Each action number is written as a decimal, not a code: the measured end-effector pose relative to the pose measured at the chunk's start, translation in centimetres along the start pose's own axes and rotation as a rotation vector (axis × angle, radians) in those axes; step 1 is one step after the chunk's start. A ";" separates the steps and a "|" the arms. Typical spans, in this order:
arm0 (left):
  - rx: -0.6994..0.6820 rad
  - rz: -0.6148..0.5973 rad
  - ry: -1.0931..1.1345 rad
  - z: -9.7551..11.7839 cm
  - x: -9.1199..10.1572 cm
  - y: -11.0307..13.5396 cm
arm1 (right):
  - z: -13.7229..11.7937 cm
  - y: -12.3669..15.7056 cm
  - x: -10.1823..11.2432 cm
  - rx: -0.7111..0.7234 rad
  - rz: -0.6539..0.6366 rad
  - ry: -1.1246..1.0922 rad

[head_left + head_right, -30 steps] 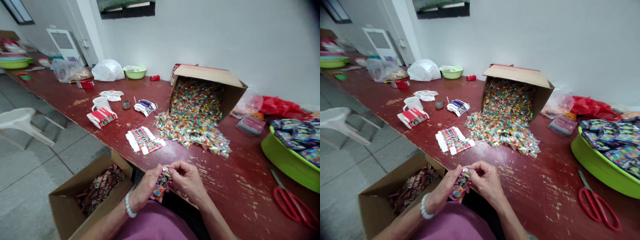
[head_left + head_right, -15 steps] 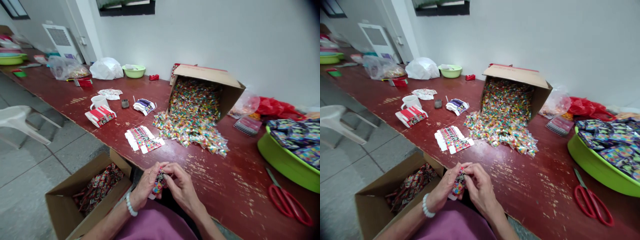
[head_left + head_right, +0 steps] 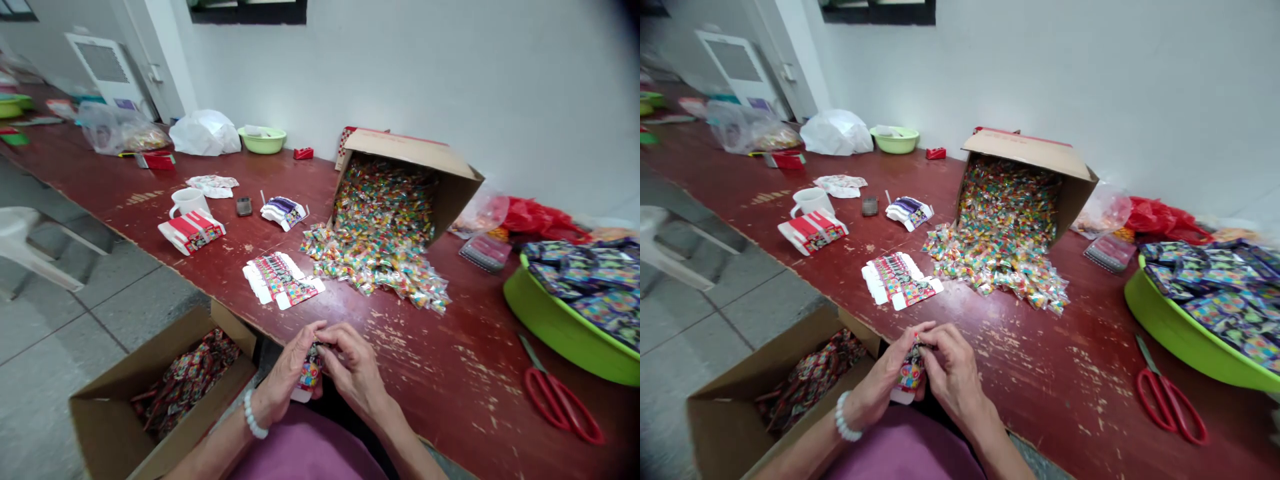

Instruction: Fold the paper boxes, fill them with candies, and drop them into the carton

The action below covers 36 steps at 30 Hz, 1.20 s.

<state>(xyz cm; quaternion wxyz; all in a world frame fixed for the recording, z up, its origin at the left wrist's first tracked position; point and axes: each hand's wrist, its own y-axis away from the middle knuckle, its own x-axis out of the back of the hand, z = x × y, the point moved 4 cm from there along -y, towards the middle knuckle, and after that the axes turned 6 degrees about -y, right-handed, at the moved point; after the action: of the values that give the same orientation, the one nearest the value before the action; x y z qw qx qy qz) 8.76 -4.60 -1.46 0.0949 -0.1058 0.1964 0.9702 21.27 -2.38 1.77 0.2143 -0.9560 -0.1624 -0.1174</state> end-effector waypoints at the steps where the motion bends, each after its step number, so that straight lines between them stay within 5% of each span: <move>1: 0.016 -0.027 0.029 -0.2 -0.2 0.0 | 0.5 -0.3 0.3 -0.016 -0.029 0.003; 3: 0.029 -0.090 0.096 -0.4 -0.4 0.1 | 2.3 -1.2 1.6 -0.077 -0.074 0.060; 8: 0.102 -0.204 0.172 -1.7 0.2 0.9 | 8.5 -4.7 8.3 -0.204 0.213 0.515; 12: 0.116 -0.137 0.164 -2.7 3.0 1.8 | 11.9 -5.6 9.6 -0.241 0.288 0.627; 16: 0.083 -0.109 -0.210 -2.7 8.1 2.1 | 13.2 -5.5 9.4 -0.252 0.345 0.615; 21: 0.221 -0.431 -0.634 -2.9 12.0 2.2 | 12.3 -4.8 10.9 -0.242 0.423 0.448; 25: 0.175 -0.394 -0.396 -1.1 10.2 1.7 | 9.6 -2.8 10.6 -0.288 0.479 0.240; 28: 0.148 -0.296 -0.190 0.6 7.0 1.0 | 6.7 -1.5 8.2 -0.388 0.414 -0.117; 31: 0.077 -0.344 -0.096 1.9 3.7 0.4 | 4.1 -0.7 5.5 -0.494 0.322 -0.425; 36: 0.025 -0.397 -0.130 2.7 1.2 0.5 | 1.7 0.0 3.2 -0.384 0.153 -0.295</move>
<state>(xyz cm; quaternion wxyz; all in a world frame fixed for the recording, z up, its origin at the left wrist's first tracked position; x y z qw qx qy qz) 7.06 -3.80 0.82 0.2978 -0.0782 0.1772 0.9348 24.46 -0.80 1.21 0.0109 -0.9955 -0.0939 0.0112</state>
